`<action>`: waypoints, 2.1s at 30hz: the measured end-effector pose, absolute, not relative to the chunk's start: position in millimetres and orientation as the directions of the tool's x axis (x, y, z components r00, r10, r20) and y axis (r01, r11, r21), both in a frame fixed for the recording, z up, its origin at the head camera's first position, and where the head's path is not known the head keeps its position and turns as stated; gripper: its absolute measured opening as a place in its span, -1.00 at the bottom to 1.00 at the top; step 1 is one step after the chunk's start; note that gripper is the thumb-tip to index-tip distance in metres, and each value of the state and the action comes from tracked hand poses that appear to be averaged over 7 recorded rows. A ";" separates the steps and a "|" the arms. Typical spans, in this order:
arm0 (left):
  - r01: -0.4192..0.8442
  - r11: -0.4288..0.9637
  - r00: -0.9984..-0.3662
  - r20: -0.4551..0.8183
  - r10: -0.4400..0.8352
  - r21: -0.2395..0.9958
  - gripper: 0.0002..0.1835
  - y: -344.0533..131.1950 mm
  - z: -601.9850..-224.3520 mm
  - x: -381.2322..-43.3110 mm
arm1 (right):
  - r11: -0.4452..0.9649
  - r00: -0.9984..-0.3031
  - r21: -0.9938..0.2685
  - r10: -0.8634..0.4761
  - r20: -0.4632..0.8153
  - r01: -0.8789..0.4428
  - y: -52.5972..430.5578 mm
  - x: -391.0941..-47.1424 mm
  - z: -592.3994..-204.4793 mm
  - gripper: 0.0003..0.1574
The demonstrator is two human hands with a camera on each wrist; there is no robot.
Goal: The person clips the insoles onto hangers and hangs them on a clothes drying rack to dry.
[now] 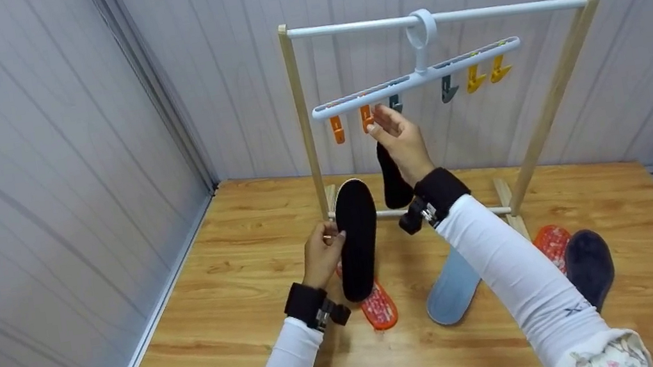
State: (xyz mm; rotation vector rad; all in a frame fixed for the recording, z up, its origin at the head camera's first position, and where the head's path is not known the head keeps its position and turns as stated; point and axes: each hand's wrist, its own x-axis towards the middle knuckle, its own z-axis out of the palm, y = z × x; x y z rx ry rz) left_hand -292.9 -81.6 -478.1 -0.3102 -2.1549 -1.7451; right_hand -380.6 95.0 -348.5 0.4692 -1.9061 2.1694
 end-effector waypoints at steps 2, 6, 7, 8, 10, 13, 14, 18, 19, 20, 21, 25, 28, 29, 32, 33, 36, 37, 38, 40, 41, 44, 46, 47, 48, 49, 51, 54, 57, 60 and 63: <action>0.386 0.212 -0.914 0.403 -0.040 0.898 -0.87 -81.6 -478.9 -293.5 | -0.128 -0.926 -0.923 -0.060 0.372 -0.362 93.3 -381.5 -347.7 -0.28; 0.406 0.197 -0.907 0.420 -0.033 0.892 -0.87 -81.8 -480.1 -294.9 | -0.134 -0.928 -0.925 -0.064 0.366 -0.356 89.8 -384.0 -345.5 -0.28; 0.412 0.193 -0.905 0.425 -0.032 0.891 -0.87 -81.7 -480.0 -295.2 | -0.132 -0.930 -0.927 -0.061 0.362 -0.352 89.1 -384.6 -344.9 -0.29; 0.419 0.190 -0.902 0.431 -0.029 0.888 -0.87 -81.7 -480.2 -295.5 | -0.129 -0.932 -0.929 -0.056 0.357 -0.348 88.4 -385.1 -344.3 -0.30; 0.429 0.184 -0.897 0.441 -0.023 0.884 -0.88 -81.6 -480.3 -296.2 | -0.116 -0.936 -0.933 -0.048 0.348 -0.341 87.0 -386.1 -343.1 -0.30; 0.421 0.169 -0.902 0.430 -0.019 0.891 -0.87 -81.0 -479.8 -297.2 | -0.094 -0.940 -0.938 -0.047 0.339 -0.334 85.7 -387.2 -341.5 -0.32; 0.413 0.164 -0.907 0.421 -0.020 0.896 -0.87 -80.7 -479.6 -297.5 | -0.093 -0.940 -0.938 -0.049 0.338 -0.333 85.3 -387.8 -341.0 -0.32; 0.374 0.148 -0.924 0.382 -0.027 0.915 -0.87 -79.2 -476.8 -298.7 | -0.093 -0.940 -0.940 -0.064 0.336 -0.329 84.5 -390.5 -338.9 -0.34; 0.368 0.146 -0.927 0.375 -0.027 0.918 -0.87 -79.1 -476.2 -298.8 | -0.095 -0.941 -0.941 -0.066 0.332 -0.326 84.2 -390.9 -339.0 -0.35; 0.365 0.147 -0.928 0.373 -0.027 0.919 -0.87 -79.1 -475.4 -298.8 | -0.091 -0.942 -0.942 -0.066 0.329 -0.322 84.3 -391.3 -339.1 -0.35; 0.364 0.146 -0.928 0.371 -0.025 0.920 -0.87 -79.1 -474.5 -299.0 | -0.089 -0.943 -0.943 -0.065 0.326 -0.319 84.3 -391.8 -339.2 -0.36; 0.367 0.148 -0.927 0.374 -0.021 0.918 -0.87 -79.2 -469.9 -299.8 | -0.093 -0.946 -0.944 -0.051 0.321 -0.315 84.5 -392.5 -339.5 -0.41; 0.370 0.158 -0.926 0.378 -0.019 0.915 -0.87 -78.2 -466.3 -300.1 | -0.097 -0.942 -0.939 -0.038 0.333 -0.329 85.1 -392.5 -339.2 -0.45; 0.371 0.162 -0.926 0.378 -0.018 0.915 -0.87 -77.8 -465.6 -300.0 | -0.093 -0.940 -0.938 -0.034 0.339 -0.335 85.4 -392.4 -339.4 -0.46; 0.368 0.179 -0.926 0.377 -0.017 0.912 -0.86 -76.4 -464.3 -299.3 | -0.070 -0.932 -0.931 -0.033 0.361 -0.359 86.5 -392.4 -340.9 -0.48; 0.367 0.183 -0.926 0.376 -0.016 0.912 -0.86 -75.7 -464.2 -299.2 | -0.062 -0.929 -0.928 -0.032 0.369 -0.366 87.0 -392.5 -341.6 -0.48; 0.367 0.192 -0.926 0.378 -0.019 0.910 -0.86 -74.3 -463.3 -298.0 | -0.045 -0.921 -0.922 -0.044 0.386 -0.384 87.7 -392.5 -342.8 -0.46; 0.367 0.194 -0.926 0.377 -0.020 0.910 -0.86 -73.8 -463.2 -298.0 | -0.042 -0.920 -0.921 -0.047 0.388 -0.387 87.8 -392.6 -343.0 -0.45; 0.366 0.193 -0.926 0.376 -0.021 0.911 -0.86 -73.5 -462.8 -297.9 | -0.040 -0.919 -0.920 -0.050 0.392 -0.391 87.9 -392.9 -343.3 -0.45; 0.366 0.194 -0.926 0.377 -0.023 0.910 -0.87 -73.3 -461.8 -298.8 | -0.030 -0.919 -0.920 -0.054 0.392 -0.390 88.0 -393.8 -343.2 -0.44; 0.366 0.193 -0.926 0.377 -0.023 0.910 -0.87 -73.2 -461.2 -299.3 | -0.024 -0.919 -0.921 -0.055 0.390 -0.390 87.9 -394.7 -343.1 -0.44; 0.374 0.194 -0.923 0.385 -0.023 0.907 -0.88 -72.8 -458.8 -299.9 | -0.024 -0.922 -0.925 -0.062 0.381 -0.380 87.9 -396.4 -342.6 -0.45; 0.382 0.194 -0.919 0.393 -0.020 0.904 -0.88 -71.5 -457.1 -299.8 | -0.018 -0.925 -0.928 -0.067 0.373 -0.373 88.5 -396.8 -342.3 -0.46; 0.384 0.190 -0.919 0.394 -0.019 0.904 -0.88 -71.1 -456.6 -300.0 | -0.022 -0.926 -0.929 -0.067 0.371 -0.370 89.0 -397.2 -342.6 -0.46; 0.386 0.188 -0.918 0.396 -0.017 0.903 -0.88 -70.8 -456.4 -300.7 | -0.022 -0.928 -0.930 -0.068 0.367 -0.367 89.6 -397.4 -342.9 -0.46; 0.390 0.186 -0.917 0.399 -0.015 0.902 -0.88 -70.5 -456.6 -301.5 | -0.024 -0.928 -0.930 -0.066 0.367 -0.366 90.4 -397.7 -343.3 -0.46; 0.400 0.181 -0.913 0.408 -0.007 0.899 -0.88 -70.1 -457.6 -303.5 | -0.019 -0.927 -0.929 -0.062 0.371 -0.370 92.2 -398.5 -344.8 -0.46; 0.403 0.180 -0.912 0.410 -0.001 0.897 -0.88 -70.2 -468.7 -314.6 | -0.018 -0.923 -0.924 -0.048 0.383 -0.382 94.7 -399.8 -347.1 -0.46; 0.408 0.193 -0.909 0.416 -0.004 0.893 -0.88 -69.9 -478.9 -324.6 | -0.022 -0.920 -0.921 -0.036 0.390 -0.389 96.0 -400.9 -348.8 -0.47; 0.416 0.216 -0.903 0.429 -0.015 0.883 -0.89 -70.1 -483.4 -330.7 | -0.024 -0.921 -0.922 -0.040 0.387 -0.386 94.9 -401.3 -348.9 -0.47; 0.438 0.244 -0.889 0.457 -0.020 0.865 -0.89 -69.3 -482.3 -333.9 | -0.027 -0.919 -0.920 -0.046 0.392 -0.392 93.2 -402.0 -347.6 -0.49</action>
